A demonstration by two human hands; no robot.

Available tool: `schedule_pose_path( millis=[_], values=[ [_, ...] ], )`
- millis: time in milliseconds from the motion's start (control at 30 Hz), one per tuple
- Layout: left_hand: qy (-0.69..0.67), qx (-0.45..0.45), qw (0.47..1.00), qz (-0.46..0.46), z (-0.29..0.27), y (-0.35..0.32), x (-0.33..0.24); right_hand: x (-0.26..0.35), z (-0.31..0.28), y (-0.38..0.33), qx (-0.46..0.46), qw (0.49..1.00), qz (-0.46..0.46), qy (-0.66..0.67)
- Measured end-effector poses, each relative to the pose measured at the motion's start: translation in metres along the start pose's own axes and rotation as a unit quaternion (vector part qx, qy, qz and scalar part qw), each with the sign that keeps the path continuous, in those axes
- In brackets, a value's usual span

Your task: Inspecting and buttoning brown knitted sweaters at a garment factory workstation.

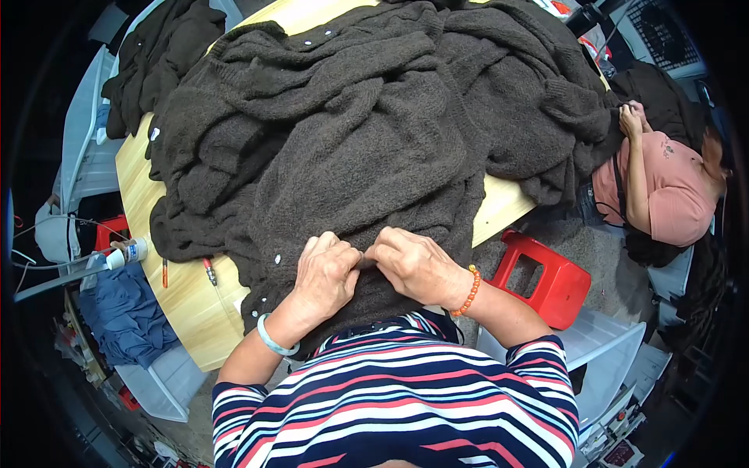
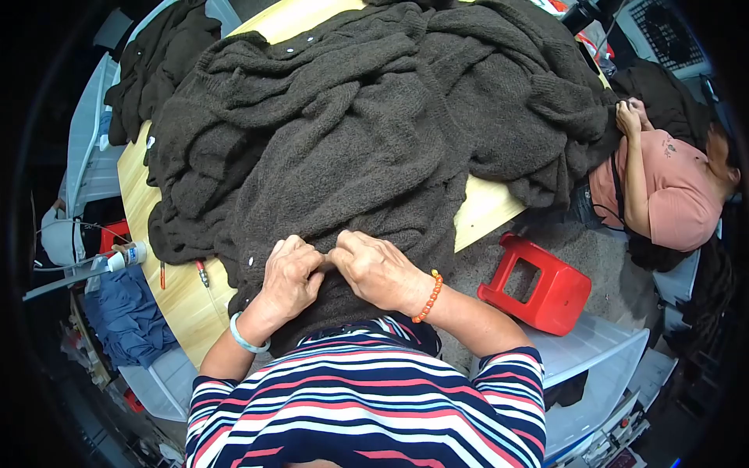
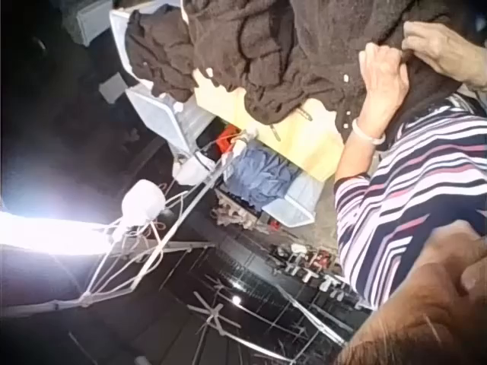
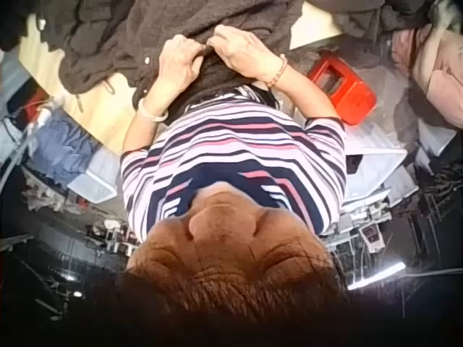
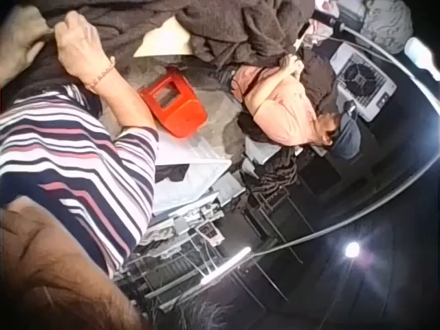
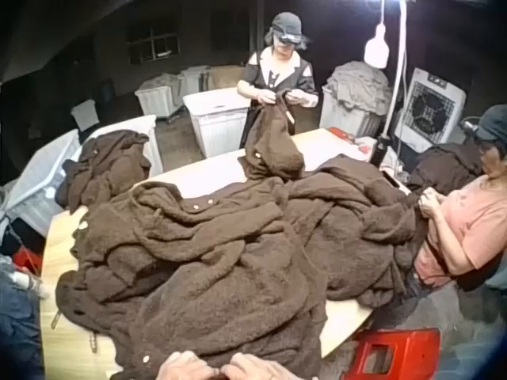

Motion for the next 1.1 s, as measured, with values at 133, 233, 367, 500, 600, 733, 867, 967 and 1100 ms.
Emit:
schedule_pose_path(
  millis=[133,233,367,500,600,733,867,967,1100],
  values=[
    [0.027,-0.003,1.000,-0.002,0.007,0.001,-0.001,0.005,-0.004,-0.004,-0.024,0.994,-0.045,0.100],
    [-0.068,0.001,0.997,-0.041,0.002,0.008,0.007,0.000,-0.005,-0.006,-0.025,0.995,-0.027,0.088],
    [-0.302,-0.021,0.912,-0.278,-0.007,0.013,0.050,-0.003,-0.005,-0.004,-0.007,0.996,-0.012,0.092],
    [-0.044,-0.062,0.993,-0.086,0.005,0.024,0.052,0.001,-0.002,0.000,-0.003,0.996,-0.029,0.090],
    [-0.011,-0.139,0.986,-0.090,0.003,0.030,0.022,-0.002,-0.001,0.002,-0.005,0.997,-0.024,0.076],
    [0.031,-0.139,0.989,0.028,0.006,0.025,0.011,-0.003,0.002,0.002,-0.001,0.997,-0.026,0.071],
    [0.070,-0.101,0.992,0.012,0.013,0.023,0.024,-0.004,0.008,0.000,0.005,0.997,-0.031,0.073],
    [0.071,-0.060,0.996,0.007,0.015,0.025,0.026,-0.003,0.008,0.001,0.020,0.998,-0.030,0.060],
    [0.071,0.009,0.997,0.003,0.019,0.026,0.028,-0.003,0.010,0.001,0.018,0.998,-0.031,0.058]
  ],
)
Point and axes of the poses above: each hand's wrist, its own y-axis towards the middle knuckle, its own z-axis out of the palm, x = y × z, the point moved 4 cm from there along y, towards the middle knuckle, and after that the axes turned 9 degrees about -x, right-handed, at the moved point
